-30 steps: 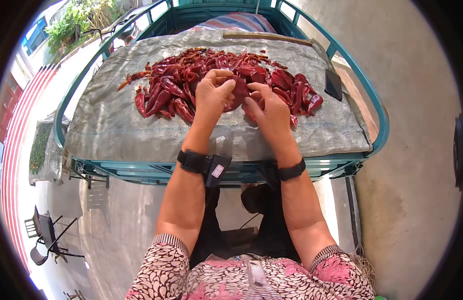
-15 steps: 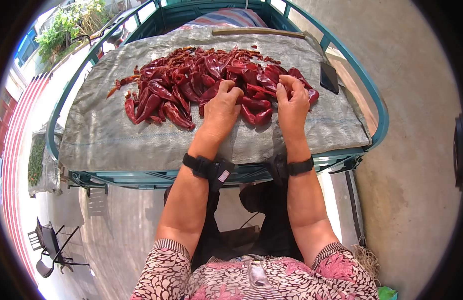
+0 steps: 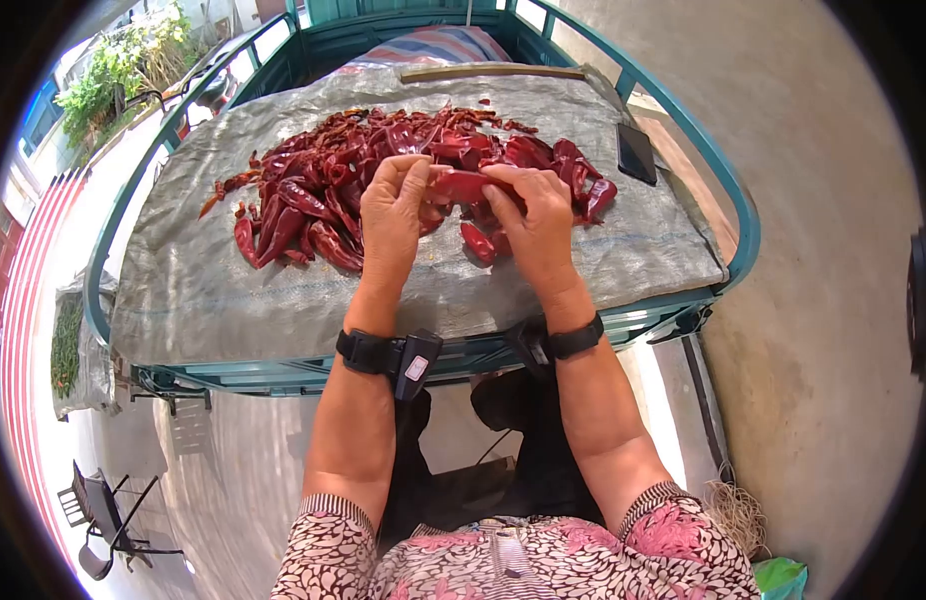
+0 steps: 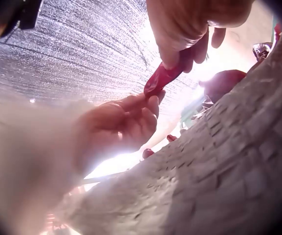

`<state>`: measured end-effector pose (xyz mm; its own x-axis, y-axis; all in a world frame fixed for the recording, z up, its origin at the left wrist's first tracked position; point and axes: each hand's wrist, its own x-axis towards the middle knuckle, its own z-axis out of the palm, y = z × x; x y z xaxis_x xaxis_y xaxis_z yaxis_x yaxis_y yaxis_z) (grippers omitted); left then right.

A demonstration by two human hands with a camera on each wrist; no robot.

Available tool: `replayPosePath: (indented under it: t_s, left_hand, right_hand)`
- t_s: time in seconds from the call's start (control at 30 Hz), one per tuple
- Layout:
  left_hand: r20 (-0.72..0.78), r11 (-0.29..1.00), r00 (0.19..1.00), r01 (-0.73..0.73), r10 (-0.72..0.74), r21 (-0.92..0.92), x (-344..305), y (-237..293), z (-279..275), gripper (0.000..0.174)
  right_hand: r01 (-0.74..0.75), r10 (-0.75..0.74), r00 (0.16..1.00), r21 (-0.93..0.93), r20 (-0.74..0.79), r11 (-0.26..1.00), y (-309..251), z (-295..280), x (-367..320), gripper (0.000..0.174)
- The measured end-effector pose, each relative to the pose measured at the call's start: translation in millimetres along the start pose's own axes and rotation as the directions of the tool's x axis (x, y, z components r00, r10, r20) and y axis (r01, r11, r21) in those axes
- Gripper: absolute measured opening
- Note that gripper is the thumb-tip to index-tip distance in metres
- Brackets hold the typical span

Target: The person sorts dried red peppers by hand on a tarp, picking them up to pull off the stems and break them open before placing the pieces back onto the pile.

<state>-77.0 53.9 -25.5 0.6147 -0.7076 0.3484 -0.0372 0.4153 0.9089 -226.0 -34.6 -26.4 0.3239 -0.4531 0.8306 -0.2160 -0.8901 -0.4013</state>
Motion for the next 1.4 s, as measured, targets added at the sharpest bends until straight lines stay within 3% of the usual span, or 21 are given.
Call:
replayPosePath:
  t_s: [0.07,0.1,0.2,0.23,0.33,0.37,0.5,0.63,0.73,0.77,0.83,0.87,0.9,1.03,1.07,1.13,1.17,1.23,1.3,1.37,1.4]
  left_hand:
    - [0.023,0.989,0.999,0.043,-0.046,0.139,-0.1,-11.2,-8.4,0.013]
    - [0.14,0.945,0.984,0.064,-0.114,0.32,1.1,-12.0,-13.5,0.022]
    - [0.388,0.708,0.921,-0.258,-0.025,0.658,-12.3,-16.0,-14.6,0.033]
    - [0.42,0.727,0.897,-0.194,-0.141,0.659,-15.8,-11.3,-12.1,0.04]
    - [0.492,0.678,0.852,-0.254,-0.181,0.689,-16.8,-10.8,-14.2,0.037]
    - [0.52,0.703,0.84,-0.276,-0.155,0.655,-12.1,-16.4,-15.6,0.029]
    - [0.407,0.718,0.912,-0.254,-0.046,0.649,-3.9,-32.7,-14.5,0.023]
    - [0.264,0.683,0.963,-0.16,-0.051,0.713,-12.5,-12.2,-5.2,0.022]
    - [0.226,0.633,0.974,-0.195,0.032,0.749,-13.4,-14.0,-3.4,0.025]
    - [0.225,0.613,0.972,-0.221,0.073,0.758,-12.9,-17.8,-4.4,0.025]
    - [0.208,0.634,0.969,-0.243,0.13,0.735,-10.1,-23.6,-7.5,0.026]
    - [0.199,0.643,0.967,-0.256,0.162,0.722,-7.2,-26.1,-9.1,0.026]
    - [0.167,0.692,0.974,-0.226,0.152,0.685,-5.1,-27.0,-10.0,0.026]
    - [0.053,0.846,0.979,-0.196,0.195,0.495,-5.2,-20.1,-1.2,0.029]
    - [0.022,0.872,0.974,-0.214,0.227,0.441,-7.2,-14.6,1.9,0.031]
    - [0.084,0.983,0.996,-0.058,0.044,0.173,-10.0,-1.7,3.7,0.027]
    - [0.132,0.999,0.99,0.036,-0.041,0.04,-10.5,1.4,3.3,0.025]
    - [0.034,0.998,0.998,0.06,-0.06,0.018,-5.6,-4.6,-8.6,0.022]
    - [-0.121,0.996,0.989,0.078,-0.082,-0.033,-1.8,-8.0,-14.8,0.013]
    - [-0.168,0.929,0.962,-0.15,0.217,0.337,6.7,-34.6,-25.3,0.008]
    - [-0.149,0.826,0.92,-0.243,0.362,0.509,7.2,-31.3,-25.1,0.008]
  right_hand:
    - [-0.097,0.093,0.99,-0.035,-0.107,0.995,6.5,-0.1,1.4,0.021]
    - [-0.153,0.148,0.986,-0.058,-0.07,0.987,13.5,-4.0,0.8,0.026]
    - [-0.211,0.172,0.959,-0.158,-0.227,0.965,31.2,-5.8,1.5,0.031]
    - [-0.301,0.269,0.944,-0.164,-0.194,0.939,38.6,-12.1,1.3,0.036]
    - [-0.416,0.314,0.898,-0.355,-0.309,0.837,52.4,-24.6,-1.2,0.036]
    - [-0.506,0.412,0.861,-0.417,-0.3,0.755,57.3,-29.4,-3.2,0.04]
    - [-0.579,0.569,0.79,-0.582,-0.227,0.571,82.4,-39.4,-18.5,0.045]
    - [-0.577,0.653,0.744,-0.627,-0.14,0.523,81.2,-44.5,-16.4,0.046]
    - [-0.621,0.68,0.723,-0.545,-0.121,0.563,93.4,-43.9,-16.6,0.044]
    - [-0.671,0.675,0.718,-0.425,-0.167,0.608,96.4,-44.1,-17.7,0.041]
    - [-0.556,0.488,0.822,-0.224,-0.294,0.801,100.6,-44.0,-17.3,0.038]
    - [-0.463,0.39,0.842,-0.129,-0.372,0.877,102.5,-41.9,-15.7,0.036]
    - [-0.411,0.404,0.831,0.067,-0.382,0.909,89.1,-39.6,-8.5,0.031]
    - [-0.326,0.451,0.889,0.591,-0.074,0.738,36.0,-31.4,1.5,0.027]
    - [-0.365,0.414,0.91,0.538,0.032,0.759,25.2,-29.2,0.7,0.026]
    - [-0.42,0.343,0.906,0.422,0.248,0.803,0.1,-27.9,2.5,0.023]
    - [-0.376,0.293,0.923,0.419,0.25,0.827,-2.1,-22.4,1.4,0.022]
    - [-0.285,0.191,0.948,0.413,0.255,0.865,-2.7,-11.5,-1.9,0.019]
    - [-0.32,0.288,0.947,0.343,0.143,0.883,1.7,-10.1,-1.0,0.019]
    - [-0.292,0.303,0.953,0.185,-0.032,0.938,11.0,-10.7,2.1,0.019]
    - [-0.33,0.351,0.935,0.236,-0.053,0.914,17.1,-9.1,3.2,0.019]
